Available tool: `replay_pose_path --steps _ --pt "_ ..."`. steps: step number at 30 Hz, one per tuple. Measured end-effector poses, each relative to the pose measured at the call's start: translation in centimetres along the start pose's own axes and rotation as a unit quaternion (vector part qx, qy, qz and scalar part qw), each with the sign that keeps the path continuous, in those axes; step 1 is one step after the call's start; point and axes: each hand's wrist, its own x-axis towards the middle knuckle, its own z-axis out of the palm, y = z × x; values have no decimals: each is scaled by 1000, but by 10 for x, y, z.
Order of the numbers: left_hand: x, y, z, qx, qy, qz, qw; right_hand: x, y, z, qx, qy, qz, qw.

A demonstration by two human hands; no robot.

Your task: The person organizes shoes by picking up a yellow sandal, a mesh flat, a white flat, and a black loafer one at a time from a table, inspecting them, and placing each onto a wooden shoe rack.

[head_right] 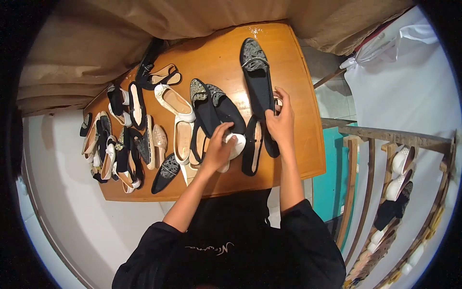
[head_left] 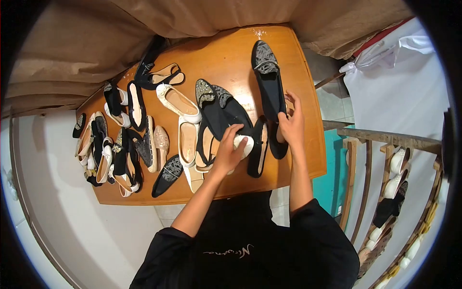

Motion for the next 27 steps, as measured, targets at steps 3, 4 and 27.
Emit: replay_pose_path --steps 3,4,27 --pt "-15 -6 -18 -164 11 -35 986 -38 -17 -11 -34 -109 -32 993" --pt "-21 -10 -28 -220 8 -52 974 -57 -21 -9 -35 -119 -24 992" --pt "-236 -52 -318 -717 183 32 672 -394 -144 218 -116 -336 -199 913"
